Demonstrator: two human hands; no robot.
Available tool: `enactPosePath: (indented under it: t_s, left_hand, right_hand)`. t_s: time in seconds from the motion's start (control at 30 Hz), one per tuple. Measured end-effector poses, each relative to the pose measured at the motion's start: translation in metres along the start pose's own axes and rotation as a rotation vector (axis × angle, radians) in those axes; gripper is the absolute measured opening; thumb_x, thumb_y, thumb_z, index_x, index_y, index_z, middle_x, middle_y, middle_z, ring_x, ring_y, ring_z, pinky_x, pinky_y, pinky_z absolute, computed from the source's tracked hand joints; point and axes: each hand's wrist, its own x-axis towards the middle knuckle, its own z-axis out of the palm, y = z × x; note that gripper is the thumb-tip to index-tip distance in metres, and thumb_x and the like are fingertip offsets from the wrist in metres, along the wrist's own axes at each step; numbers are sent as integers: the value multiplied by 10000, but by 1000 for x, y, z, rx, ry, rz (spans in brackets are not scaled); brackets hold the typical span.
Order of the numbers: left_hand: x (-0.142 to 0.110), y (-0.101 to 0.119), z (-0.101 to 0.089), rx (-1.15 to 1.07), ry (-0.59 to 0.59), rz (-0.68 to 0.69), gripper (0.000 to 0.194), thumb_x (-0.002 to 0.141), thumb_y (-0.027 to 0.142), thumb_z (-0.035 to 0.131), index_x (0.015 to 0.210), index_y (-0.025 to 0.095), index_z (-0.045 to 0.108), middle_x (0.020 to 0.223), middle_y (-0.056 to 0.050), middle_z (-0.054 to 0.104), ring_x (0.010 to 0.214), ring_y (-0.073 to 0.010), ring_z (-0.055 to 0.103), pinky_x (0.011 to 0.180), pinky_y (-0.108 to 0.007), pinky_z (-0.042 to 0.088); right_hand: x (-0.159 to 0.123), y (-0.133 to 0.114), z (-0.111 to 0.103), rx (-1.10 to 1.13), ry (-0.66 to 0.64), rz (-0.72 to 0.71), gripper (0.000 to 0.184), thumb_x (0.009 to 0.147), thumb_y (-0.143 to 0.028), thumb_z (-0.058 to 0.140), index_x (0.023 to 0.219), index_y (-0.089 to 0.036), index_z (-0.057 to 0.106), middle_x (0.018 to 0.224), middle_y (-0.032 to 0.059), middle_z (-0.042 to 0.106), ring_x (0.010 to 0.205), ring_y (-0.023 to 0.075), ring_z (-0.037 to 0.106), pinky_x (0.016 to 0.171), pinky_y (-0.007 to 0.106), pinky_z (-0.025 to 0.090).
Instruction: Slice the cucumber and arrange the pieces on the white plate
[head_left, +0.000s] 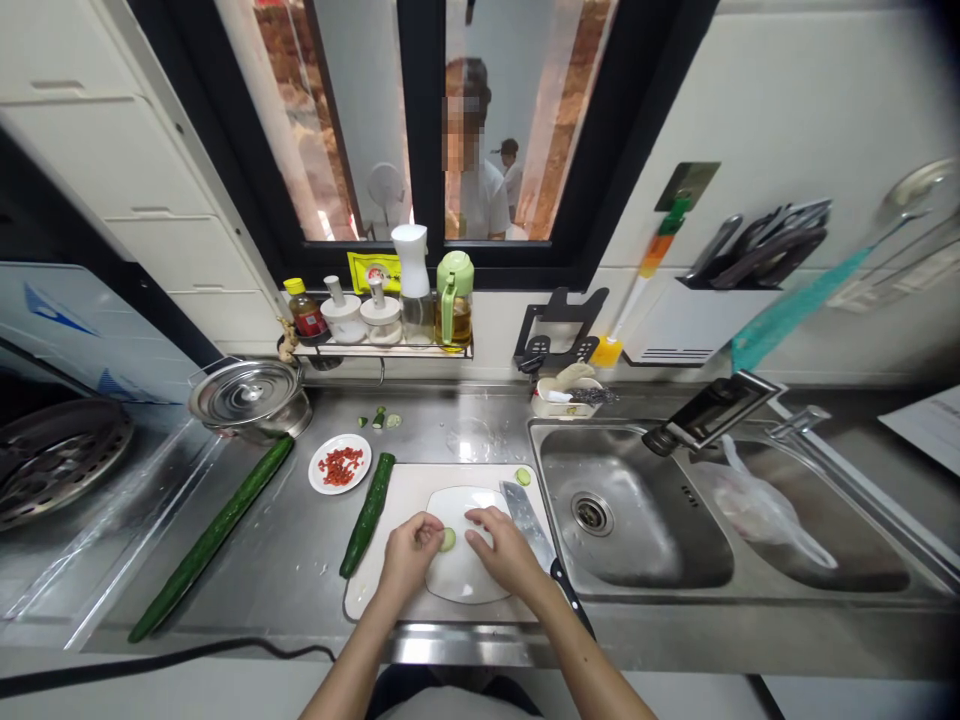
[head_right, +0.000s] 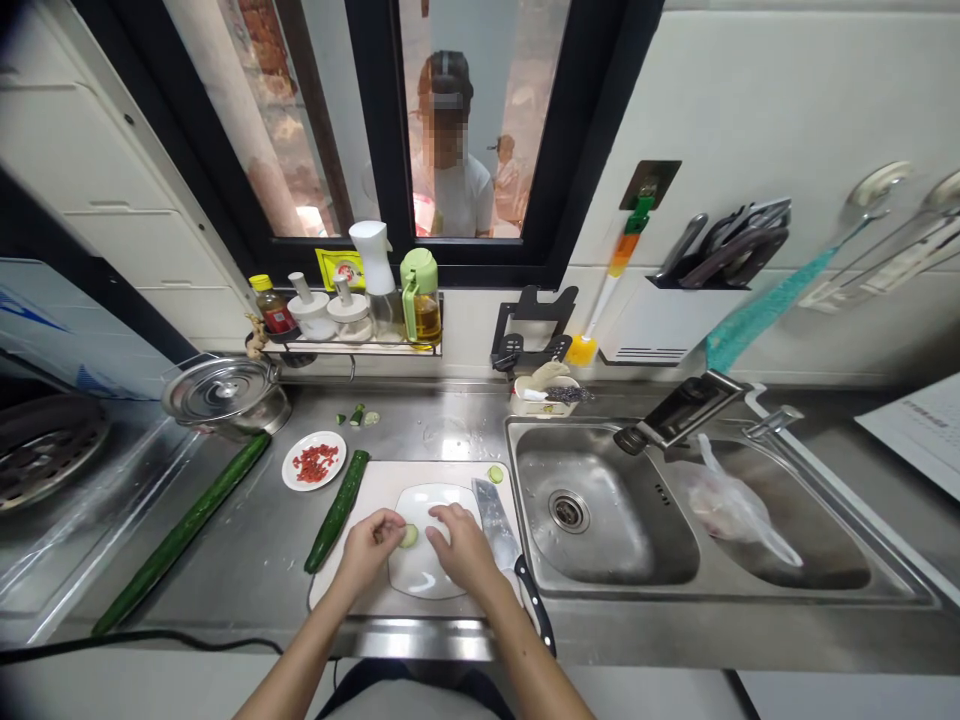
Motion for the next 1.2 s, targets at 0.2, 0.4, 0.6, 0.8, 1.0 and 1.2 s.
enactPosePath:
  t_s: [0.2,0.4,0.6,0.8,1.0,1.2]
  left_hand:
    - [6,19,14,-40,-34,38,175,749,345,613,763,177,659,701,-15,654,621,-133,537,632,-235,406]
    - [10,12,18,-51,-10,-12,265,720,442,650,791,186,652,709,-14,653,614,-132,538,623,-239,417]
    - [11,15,26,-228,14,-228,452,705,633,567,783,188,573,586,7,591,493,-105,484,503,-219,369]
    - [16,38,24,-548,-96,-470,545,609,573,680,976,191,554,718,3,634,580,-84,542,498,-167,327]
    - [20,35,24,-645,-119,-548,535,585,462,747,1017,207,561,748,15,629,641,-88,583,554,-173,353]
    - [21,30,30,-720,-81,-549,571,546,362,800,1041,204,564,704,40,607,632,-82,576,587,-184,374]
  right_hand:
    - [11,-8,11,81,8,-49,154,869,-229,478,787,-189,602,827,43,626,852,185,569,778,294,415]
    - [12,-2,12,187,-24,22,141,856,-257,513,746,-189,570,676,-15,578,648,131,519,607,233,361]
    - [14,-2,3,71,56,-57,192,905,-270,463,756,-193,558,710,5,597,695,144,532,636,246,364]
    - [17,-4,-7,-96,12,-247,219,943,-257,435,821,-205,609,825,44,612,815,173,543,735,283,397]
    - [17,3,-8,-169,-1,-296,280,970,-305,401,902,-226,661,839,54,604,827,178,525,744,292,399]
    - [16,7,-4,-107,29,-248,212,943,-275,447,862,-207,631,848,58,626,838,183,550,751,293,408]
